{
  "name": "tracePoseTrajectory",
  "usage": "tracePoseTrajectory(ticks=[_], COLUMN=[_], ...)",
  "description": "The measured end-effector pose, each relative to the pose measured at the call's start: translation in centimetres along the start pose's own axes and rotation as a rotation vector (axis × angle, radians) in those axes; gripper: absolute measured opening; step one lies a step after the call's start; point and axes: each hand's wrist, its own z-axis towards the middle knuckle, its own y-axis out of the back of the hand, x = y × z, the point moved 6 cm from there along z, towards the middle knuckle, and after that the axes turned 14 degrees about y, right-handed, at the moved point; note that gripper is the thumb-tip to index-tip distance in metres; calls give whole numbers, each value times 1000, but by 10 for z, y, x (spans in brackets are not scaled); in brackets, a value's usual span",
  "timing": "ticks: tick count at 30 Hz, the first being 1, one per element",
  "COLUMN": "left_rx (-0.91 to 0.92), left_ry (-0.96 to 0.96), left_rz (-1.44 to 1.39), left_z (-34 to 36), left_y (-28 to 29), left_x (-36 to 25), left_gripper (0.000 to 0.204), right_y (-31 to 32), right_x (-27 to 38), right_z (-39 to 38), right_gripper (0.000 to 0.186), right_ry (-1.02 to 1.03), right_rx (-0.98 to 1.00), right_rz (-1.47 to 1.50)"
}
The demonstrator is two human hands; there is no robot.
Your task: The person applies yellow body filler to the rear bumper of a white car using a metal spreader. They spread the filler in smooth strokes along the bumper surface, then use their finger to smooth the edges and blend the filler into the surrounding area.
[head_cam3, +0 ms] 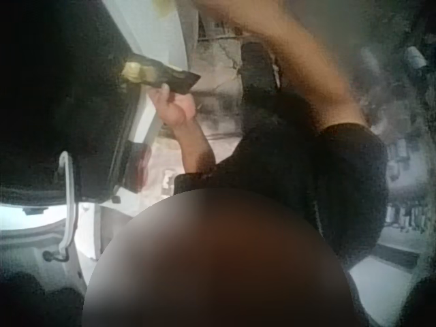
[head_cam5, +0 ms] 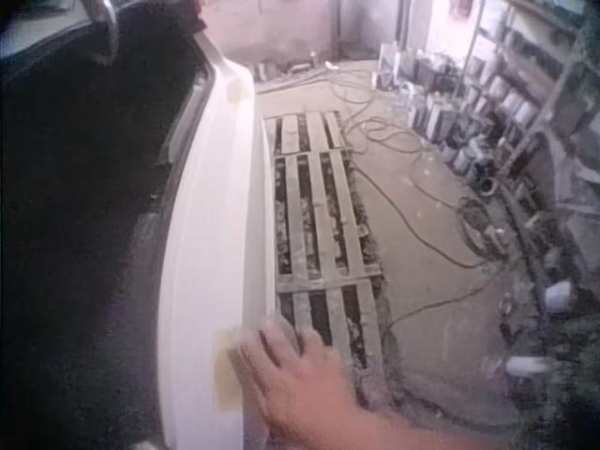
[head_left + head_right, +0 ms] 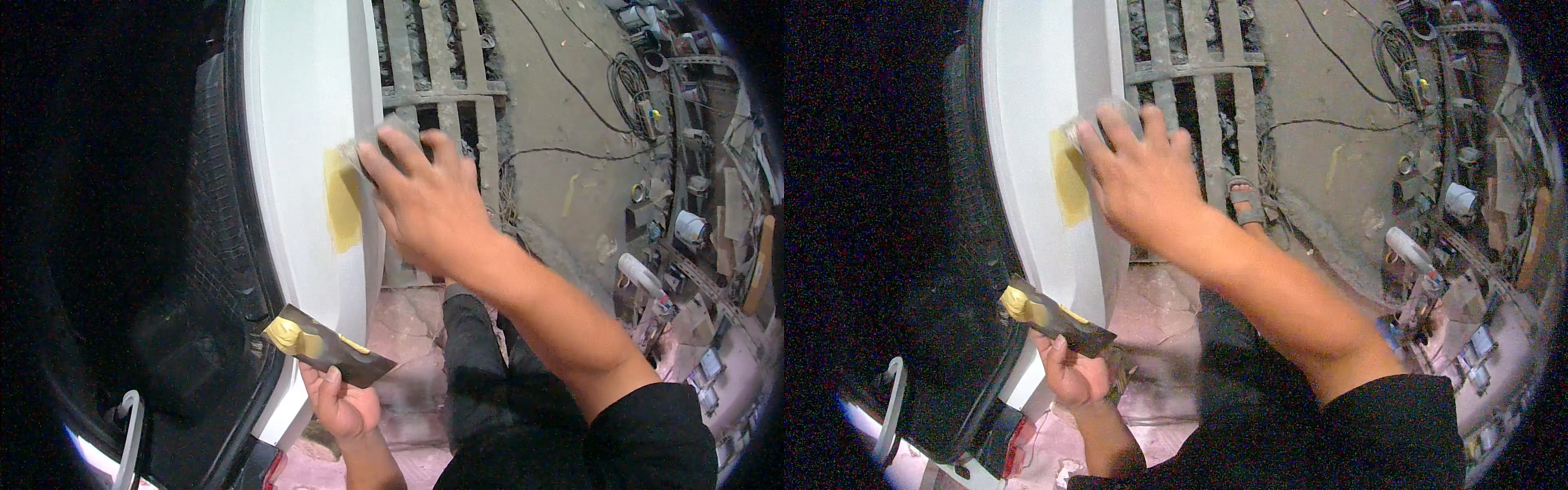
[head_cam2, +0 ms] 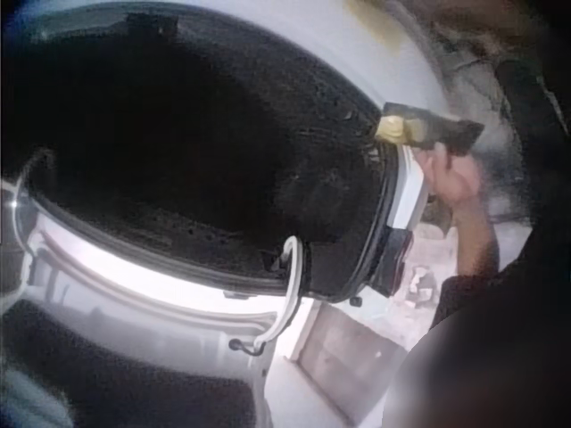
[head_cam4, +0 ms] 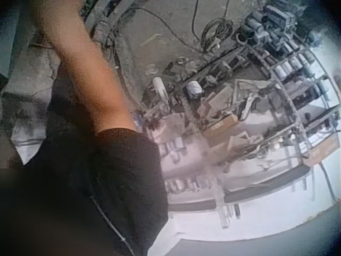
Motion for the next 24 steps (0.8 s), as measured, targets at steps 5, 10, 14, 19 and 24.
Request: tracePoseTrajectory(ticks=[5, 10, 14, 19, 24], left_rx=[-42, -75, -17, -11, -18], left_ry=[0, -3, -6, -13, -14], left_rz=[29, 14, 8, 20, 25], left_z=[-1, -1, -3, -4, -3], left_y=[4, 7, 1, 3, 10], left_x=[0, 0, 0, -1, -1], left_gripper=[64, 63, 64, 64, 64], right_y=[-13, -25, -23, 1, -10], right_x=[24, 69, 79, 22, -4], right_z=[15, -37, -62, -22, 11], right_gripper=[49, 58, 58, 50, 49], right_ry=[24, 115, 171, -3, 7], right_rx=[27, 104, 249, 65, 43], right_rz=[-39, 7, 99, 41, 49])
